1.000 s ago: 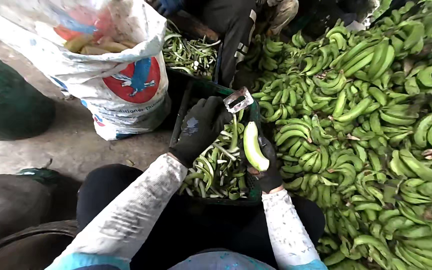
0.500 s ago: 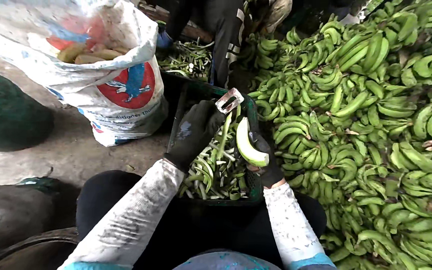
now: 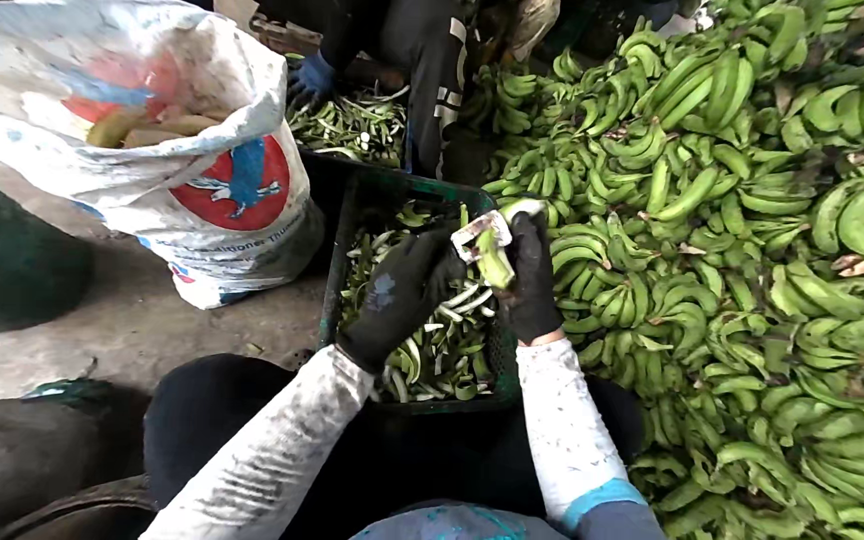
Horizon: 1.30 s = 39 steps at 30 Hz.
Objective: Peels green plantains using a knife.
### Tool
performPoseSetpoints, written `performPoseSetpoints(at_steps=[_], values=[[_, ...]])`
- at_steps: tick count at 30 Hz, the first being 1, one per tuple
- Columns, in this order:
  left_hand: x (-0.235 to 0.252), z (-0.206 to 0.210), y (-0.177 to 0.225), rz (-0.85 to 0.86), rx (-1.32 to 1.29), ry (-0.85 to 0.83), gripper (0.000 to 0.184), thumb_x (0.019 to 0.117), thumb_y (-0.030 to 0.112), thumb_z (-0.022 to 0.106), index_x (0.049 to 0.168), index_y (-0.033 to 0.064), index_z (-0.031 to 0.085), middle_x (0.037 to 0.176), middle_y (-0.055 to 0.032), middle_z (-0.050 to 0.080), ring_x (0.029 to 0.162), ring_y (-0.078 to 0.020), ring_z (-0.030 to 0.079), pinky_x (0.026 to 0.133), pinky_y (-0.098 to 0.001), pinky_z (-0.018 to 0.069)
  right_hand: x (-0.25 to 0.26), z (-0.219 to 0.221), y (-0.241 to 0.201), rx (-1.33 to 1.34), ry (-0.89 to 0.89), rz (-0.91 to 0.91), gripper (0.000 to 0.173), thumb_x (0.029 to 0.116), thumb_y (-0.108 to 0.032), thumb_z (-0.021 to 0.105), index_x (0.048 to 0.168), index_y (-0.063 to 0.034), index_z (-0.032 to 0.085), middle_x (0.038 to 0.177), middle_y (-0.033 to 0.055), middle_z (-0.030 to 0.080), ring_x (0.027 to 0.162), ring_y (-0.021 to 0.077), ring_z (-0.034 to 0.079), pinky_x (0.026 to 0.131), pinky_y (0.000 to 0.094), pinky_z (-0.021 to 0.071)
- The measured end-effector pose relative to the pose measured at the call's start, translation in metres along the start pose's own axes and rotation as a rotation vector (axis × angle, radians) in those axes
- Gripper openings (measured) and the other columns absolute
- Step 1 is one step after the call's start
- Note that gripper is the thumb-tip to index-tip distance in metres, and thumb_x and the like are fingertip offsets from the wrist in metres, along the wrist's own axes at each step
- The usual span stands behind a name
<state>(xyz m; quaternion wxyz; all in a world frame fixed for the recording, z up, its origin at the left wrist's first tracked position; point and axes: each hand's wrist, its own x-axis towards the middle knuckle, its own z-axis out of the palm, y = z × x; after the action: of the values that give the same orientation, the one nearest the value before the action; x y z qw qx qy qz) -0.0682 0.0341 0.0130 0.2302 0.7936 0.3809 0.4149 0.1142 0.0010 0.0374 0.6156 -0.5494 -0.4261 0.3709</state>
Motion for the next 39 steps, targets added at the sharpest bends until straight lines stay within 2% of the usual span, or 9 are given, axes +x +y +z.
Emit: performPoseSetpoints(at_steps=[7,12,16,20,25,30,33,36,39], values=[[0.022,-0.008,-0.048,-0.115,-0.050,-0.153,0.047,0.1057,0.051,0.044,0.131,0.0153,0.064,0.116,-0.0091,0.066,0.102,-0.0230,0.066,0.087,-0.0515,0.0544,-0.007,-0.027,-0.003,-0.263,-0.693,0.267,0.054,0.0934,-0.029,0.059,0.146,-0.0245,0.049,0.110,0.0029,0.069,0.083,0.0081,0.065,0.069,0.0255,0.0548],[0.012,0.007,-0.019,-0.001,-0.054,-0.112,0.052,0.1064,0.050,0.042,0.132,0.0087,0.063,0.115,-0.0112,0.068,0.103,-0.0235,0.067,0.089,-0.0488,0.0556,-0.009,-0.032,0.015,0.169,-0.266,0.240,0.030,0.1060,-0.044,0.047,0.124,-0.0242,0.061,0.094,-0.0027,0.067,0.074,0.0062,0.064,0.061,0.0239,0.0555],[0.003,0.025,-0.002,0.120,0.020,-0.004,0.057,0.1036,0.052,0.046,0.140,0.0098,0.059,0.116,-0.0146,0.065,0.106,-0.0304,0.064,0.091,-0.0529,0.0523,0.021,-0.016,0.030,0.807,-0.242,0.014,0.037,0.1090,-0.044,0.035,0.129,-0.0235,0.058,0.117,-0.0018,0.067,0.105,0.0105,0.066,0.088,0.0319,0.0581],[-0.001,0.025,0.004,0.136,0.080,0.075,0.053,0.1012,0.048,0.055,0.137,0.0092,0.061,0.116,-0.0188,0.066,0.107,-0.0352,0.064,0.094,-0.0552,0.0509,0.027,0.000,0.028,0.990,-0.108,-0.028,0.039,0.1095,-0.044,0.031,0.130,-0.0227,0.056,0.120,-0.0023,0.065,0.112,0.0096,0.064,0.093,0.0322,0.0561],[0.008,0.006,-0.001,0.040,0.015,-0.012,0.047,0.1051,0.041,0.052,0.140,0.0092,0.059,0.116,-0.0149,0.067,0.103,-0.0281,0.066,0.090,-0.0481,0.0543,0.009,-0.011,0.027,0.632,-0.291,-0.018,0.038,0.1101,-0.041,0.034,0.132,-0.0196,0.057,0.112,0.0001,0.067,0.096,0.0095,0.067,0.079,0.0296,0.0599],[0.005,0.003,-0.001,0.086,0.171,-0.046,0.046,0.1016,0.038,0.059,0.137,0.0088,0.062,0.110,-0.0180,0.066,0.097,-0.0365,0.066,0.083,-0.0557,0.0539,0.012,-0.020,0.004,0.207,-0.180,0.272,0.034,0.1074,-0.041,0.040,0.120,-0.0170,0.062,0.096,0.0005,0.067,0.081,0.0093,0.065,0.067,0.0277,0.0568],[0.012,0.004,-0.010,0.038,0.022,-0.064,0.042,0.1058,0.036,0.053,0.135,0.0074,0.062,0.112,-0.0143,0.069,0.100,-0.0280,0.067,0.089,-0.0499,0.0549,-0.007,-0.035,-0.007,-0.260,-0.279,0.255,0.041,0.1090,-0.044,0.038,0.131,-0.0174,0.059,0.109,0.0040,0.064,0.089,0.0125,0.061,0.073,0.0338,0.0530],[0.015,0.001,-0.017,0.082,-0.061,-0.092,0.047,0.1062,0.043,0.049,0.133,0.0070,0.063,0.110,-0.0095,0.069,0.099,-0.0192,0.067,0.089,-0.0421,0.0547,-0.007,-0.042,-0.002,-0.351,-0.359,0.107,0.039,0.1090,-0.042,0.037,0.124,-0.0154,0.061,0.101,0.0017,0.064,0.086,0.0080,0.061,0.073,0.0297,0.0532],[0.017,-0.002,-0.024,-0.085,-0.077,-0.152,0.050,0.1064,0.051,0.045,0.132,0.0125,0.064,0.115,-0.0087,0.070,0.101,-0.0197,0.068,0.090,-0.0473,0.0557,-0.004,-0.040,0.006,-0.368,-0.432,-0.021,0.042,0.1080,-0.042,0.038,0.112,-0.0122,0.067,0.095,0.0017,0.065,0.083,0.0076,0.062,0.073,0.0304,0.0540]])
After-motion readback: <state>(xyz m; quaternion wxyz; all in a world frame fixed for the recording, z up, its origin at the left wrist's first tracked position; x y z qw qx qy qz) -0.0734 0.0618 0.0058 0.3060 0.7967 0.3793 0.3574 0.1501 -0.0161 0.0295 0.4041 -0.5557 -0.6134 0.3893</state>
